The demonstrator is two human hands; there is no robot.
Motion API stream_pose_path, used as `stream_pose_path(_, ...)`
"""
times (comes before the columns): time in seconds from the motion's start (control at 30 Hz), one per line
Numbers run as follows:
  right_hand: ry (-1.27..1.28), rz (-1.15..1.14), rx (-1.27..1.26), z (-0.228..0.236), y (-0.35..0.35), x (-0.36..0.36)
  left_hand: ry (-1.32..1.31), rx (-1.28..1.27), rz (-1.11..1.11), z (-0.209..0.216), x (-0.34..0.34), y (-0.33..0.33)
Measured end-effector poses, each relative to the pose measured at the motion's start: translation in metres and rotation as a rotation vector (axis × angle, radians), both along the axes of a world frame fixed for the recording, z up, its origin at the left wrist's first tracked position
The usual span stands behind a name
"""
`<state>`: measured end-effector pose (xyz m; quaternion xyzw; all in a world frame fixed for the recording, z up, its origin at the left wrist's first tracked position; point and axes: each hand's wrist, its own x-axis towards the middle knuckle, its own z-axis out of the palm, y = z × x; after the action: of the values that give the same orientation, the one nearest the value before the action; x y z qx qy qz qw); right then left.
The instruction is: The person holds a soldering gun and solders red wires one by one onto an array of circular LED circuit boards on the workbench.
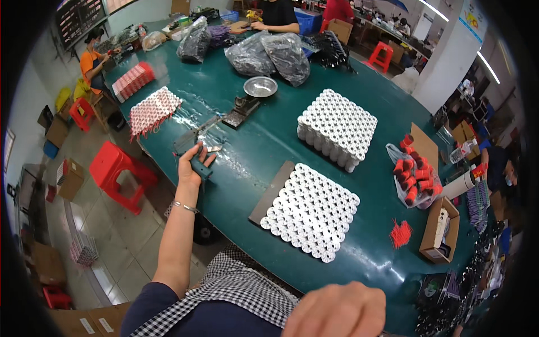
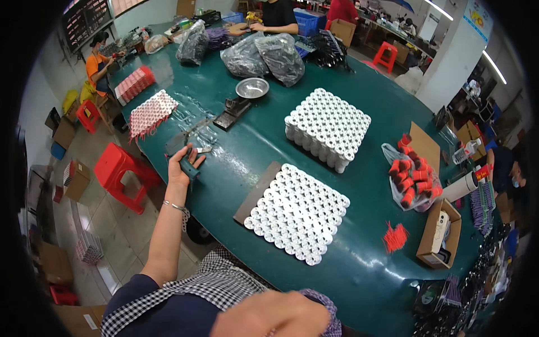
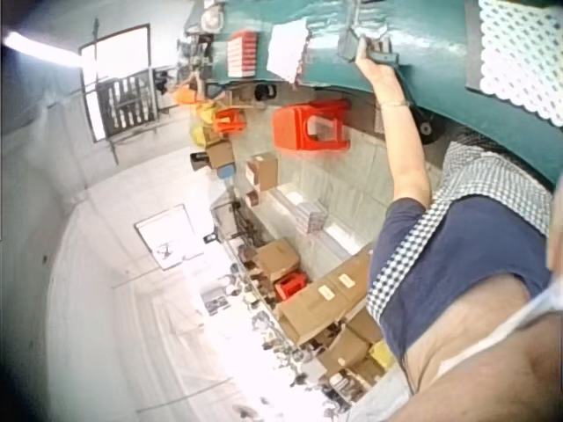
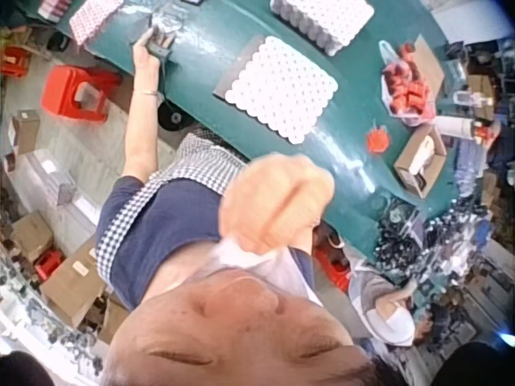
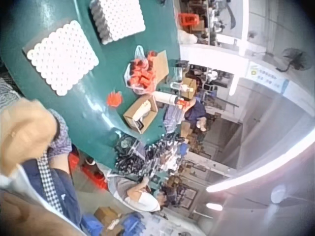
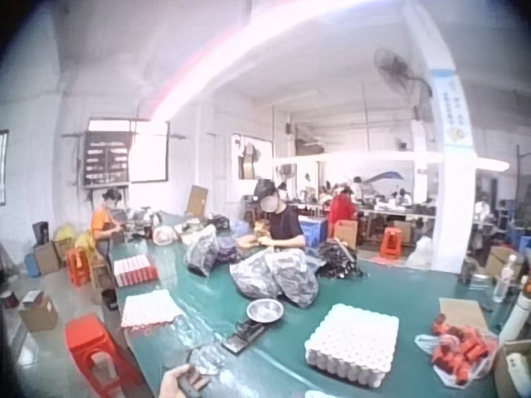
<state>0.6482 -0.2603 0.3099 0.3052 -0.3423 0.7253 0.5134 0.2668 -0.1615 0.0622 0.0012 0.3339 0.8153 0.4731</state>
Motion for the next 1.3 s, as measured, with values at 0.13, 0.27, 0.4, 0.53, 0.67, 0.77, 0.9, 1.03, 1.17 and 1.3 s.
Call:
stream_pose_path(0.13, -0.061, -0.157, -0.033, 0.013, -0.007, -0.023, 0.052, 0.002, 0.007, 0.009, -0.017, -0.003)
stream_pose_path(0.27, 0.242, 0.052, -0.098, 0.009, 0.004, -0.006, 0.072, -0.016, -0.013, 0.01, -0.008, 0.015)
stream_pose_path(0.4, 0.012, 0.054, -0.154, 0.019, 0.003, 0.006, 0.078, 0.018, -0.04, 0.001, -0.015, 0.024)
stream_pose_path(0.53, -0.093, 0.103, -0.19, -0.008, -0.03, -0.008, 0.115, -0.009, -0.049, -0.006, -0.024, 0.033)
stream_pose_path(0.67, 0.08, 0.168, -0.155, -0.009, -0.016, 0.003, 0.183, -0.048, -0.045, -0.007, -0.026, 0.061)
stream_pose_path(0.77, 0.069, 0.087, -0.329, 0.005, -0.023, 0.003, 0.196, -0.033, -0.031, -0.007, -0.052, 0.057)
stream_pose_path(0.9, -0.087, 0.074, -0.097, -0.019, 0.005, 0.042, 0.037, 0.179, -0.093, 0.003, -0.022, 0.053)
stream_pose_path(1.03, -1.277, -1.112, -0.126, -0.097, 0.049, 0.087, 0.012, 0.391, -0.132, 0.023, -0.006, -0.014)
stream_pose_path(1.17, -1.831, -1.359, -0.173, -0.208, 0.046, 0.108, 0.09, 0.477, -0.247, 0.049, 0.032, -0.051)
stream_pose_path(1.3, -1.782, -1.336, -0.134, -0.218, 0.032, 0.075, 0.155, 0.453, -0.254, 0.053, 0.056, -0.057)
